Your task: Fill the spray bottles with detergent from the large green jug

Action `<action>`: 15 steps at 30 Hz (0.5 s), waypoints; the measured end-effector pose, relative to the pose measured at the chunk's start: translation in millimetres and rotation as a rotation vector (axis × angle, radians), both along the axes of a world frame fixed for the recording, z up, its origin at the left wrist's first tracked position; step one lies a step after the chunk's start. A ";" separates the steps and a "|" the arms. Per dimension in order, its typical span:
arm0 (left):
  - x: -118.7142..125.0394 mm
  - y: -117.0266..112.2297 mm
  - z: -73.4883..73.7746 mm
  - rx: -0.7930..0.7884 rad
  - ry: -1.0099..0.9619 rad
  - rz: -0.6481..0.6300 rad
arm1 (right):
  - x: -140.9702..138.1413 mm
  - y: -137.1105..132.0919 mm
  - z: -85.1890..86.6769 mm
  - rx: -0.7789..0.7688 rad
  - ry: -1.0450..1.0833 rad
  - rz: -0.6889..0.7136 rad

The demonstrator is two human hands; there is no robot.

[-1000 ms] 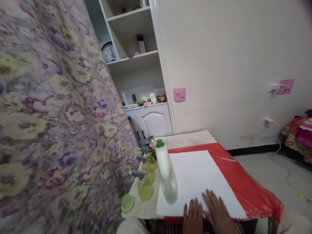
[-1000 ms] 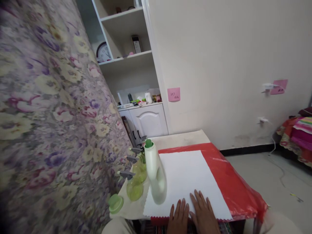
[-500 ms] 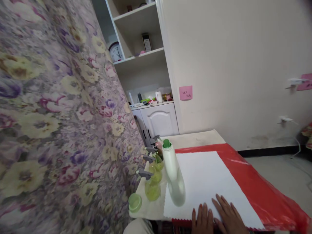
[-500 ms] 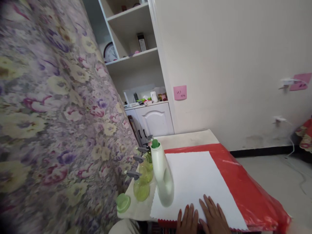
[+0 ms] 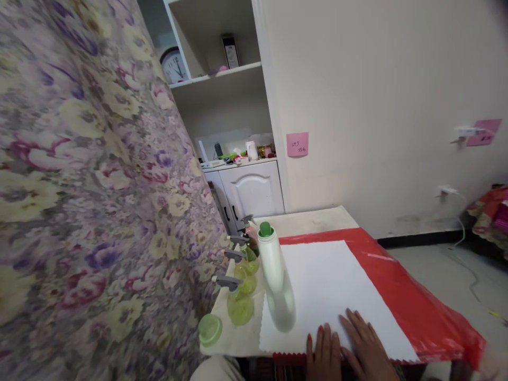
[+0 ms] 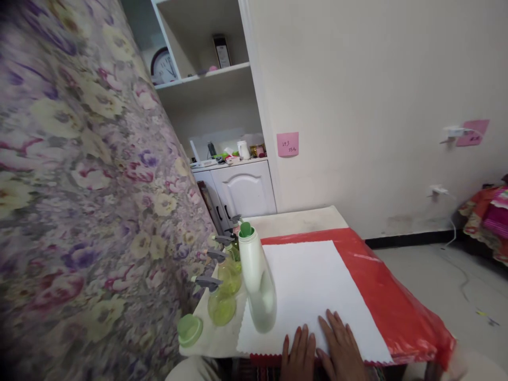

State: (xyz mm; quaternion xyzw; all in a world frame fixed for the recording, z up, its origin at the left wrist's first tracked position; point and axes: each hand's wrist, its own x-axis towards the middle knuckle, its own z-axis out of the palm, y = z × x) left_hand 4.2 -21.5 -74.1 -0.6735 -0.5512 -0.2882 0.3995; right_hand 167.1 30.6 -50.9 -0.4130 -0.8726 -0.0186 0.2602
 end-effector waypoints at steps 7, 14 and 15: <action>5.5 7.5 -9.8 0.108 -0.093 -0.034 | -5.3 -2.3 -10.2 -0.026 -0.024 0.138; 6.7 13.1 -9.4 0.158 -0.103 -0.037 | -7.4 4.8 -26.5 0.011 -0.017 0.117; 6.8 13.5 -8.0 0.164 -0.098 -0.038 | -7.7 5.2 -26.4 0.020 -0.017 0.115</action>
